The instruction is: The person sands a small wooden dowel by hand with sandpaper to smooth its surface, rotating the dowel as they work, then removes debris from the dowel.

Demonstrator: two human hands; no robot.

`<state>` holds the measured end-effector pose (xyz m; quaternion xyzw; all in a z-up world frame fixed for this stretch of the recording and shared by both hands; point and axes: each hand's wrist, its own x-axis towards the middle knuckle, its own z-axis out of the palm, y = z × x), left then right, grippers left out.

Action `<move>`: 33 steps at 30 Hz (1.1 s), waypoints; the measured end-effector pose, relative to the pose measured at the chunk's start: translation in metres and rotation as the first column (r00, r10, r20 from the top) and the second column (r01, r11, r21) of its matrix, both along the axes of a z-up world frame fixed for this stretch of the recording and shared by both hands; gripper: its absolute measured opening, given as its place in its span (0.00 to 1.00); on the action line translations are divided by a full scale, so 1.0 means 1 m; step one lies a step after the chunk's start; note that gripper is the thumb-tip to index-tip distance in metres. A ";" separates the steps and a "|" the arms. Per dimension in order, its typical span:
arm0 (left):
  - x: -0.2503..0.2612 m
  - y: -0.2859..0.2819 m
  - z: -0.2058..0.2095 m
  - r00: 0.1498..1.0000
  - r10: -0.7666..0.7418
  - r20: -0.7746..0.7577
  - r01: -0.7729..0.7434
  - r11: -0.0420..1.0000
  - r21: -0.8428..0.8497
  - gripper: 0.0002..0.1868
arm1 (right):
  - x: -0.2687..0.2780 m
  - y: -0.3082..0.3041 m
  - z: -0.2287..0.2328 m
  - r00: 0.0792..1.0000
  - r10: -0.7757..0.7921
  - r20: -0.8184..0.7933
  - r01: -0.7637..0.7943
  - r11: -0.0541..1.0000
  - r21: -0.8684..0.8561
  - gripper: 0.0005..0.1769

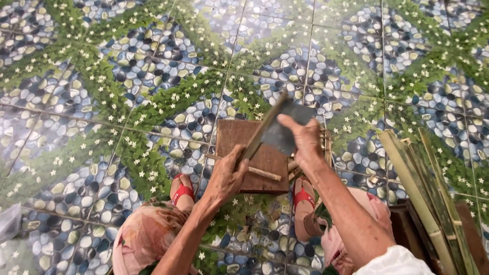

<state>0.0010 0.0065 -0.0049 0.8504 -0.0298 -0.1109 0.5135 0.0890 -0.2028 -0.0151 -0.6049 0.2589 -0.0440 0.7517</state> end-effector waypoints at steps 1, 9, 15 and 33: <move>0.002 -0.001 -0.001 1.000 -0.002 0.007 0.002 1.000 -0.001 0.16 | 0.003 -0.001 0.002 1.000 -0.002 0.007 0.002 1.000 -0.001 0.30; -0.001 0.003 0.025 0.991 -0.052 0.120 0.016 0.959 0.284 0.31 | -0.004 -0.004 -0.011 0.997 -0.065 0.029 0.060 0.985 0.164 0.15; 0.008 0.014 0.000 0.981 -0.044 0.191 -0.001 0.974 0.226 0.27 | -0.002 0.002 -0.020 0.976 0.182 0.121 -0.198 0.970 0.138 0.19; 0.011 0.013 -0.026 0.996 -0.087 0.035 0.090 0.990 -0.104 0.09 | -0.014 0.017 -0.015 0.956 0.247 0.155 -0.262 0.961 0.085 0.28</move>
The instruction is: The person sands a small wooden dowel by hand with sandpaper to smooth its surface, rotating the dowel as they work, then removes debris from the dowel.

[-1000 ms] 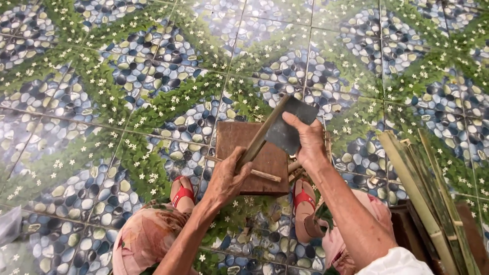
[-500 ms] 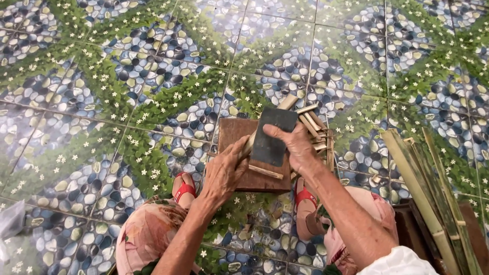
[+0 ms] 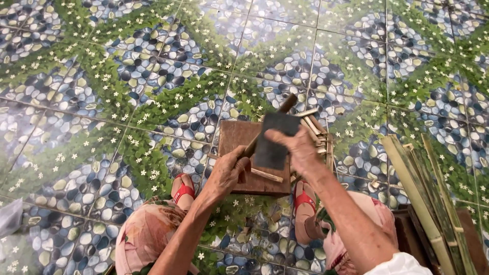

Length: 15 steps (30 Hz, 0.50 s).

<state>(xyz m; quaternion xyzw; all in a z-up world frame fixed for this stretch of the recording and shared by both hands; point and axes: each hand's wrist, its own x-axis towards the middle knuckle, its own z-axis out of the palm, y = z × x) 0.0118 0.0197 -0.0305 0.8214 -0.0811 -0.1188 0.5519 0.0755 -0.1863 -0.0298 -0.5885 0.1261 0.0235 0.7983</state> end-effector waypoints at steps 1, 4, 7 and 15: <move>-0.001 0.000 0.002 1.000 -0.002 -0.004 0.002 1.000 0.000 0.09 | -0.001 0.003 0.004 1.000 -0.002 -0.004 0.002 1.000 0.000 0.28; -0.007 -0.002 0.009 0.999 0.047 0.008 -0.047 0.999 0.010 0.09 | -0.001 0.004 0.014 1.000 -0.013 -0.006 0.012 0.997 -0.080 0.22; -0.008 -0.009 0.019 0.991 0.126 -0.033 -0.124 0.991 0.053 0.26 | 0.010 -0.011 0.021 0.993 -0.121 0.017 0.121 0.993 0.003 0.18; -0.009 -0.009 0.028 0.981 0.146 -0.127 -0.128 0.981 0.144 0.35 | 0.018 -0.021 0.001 0.979 -0.198 0.051 0.199 0.980 0.000 0.20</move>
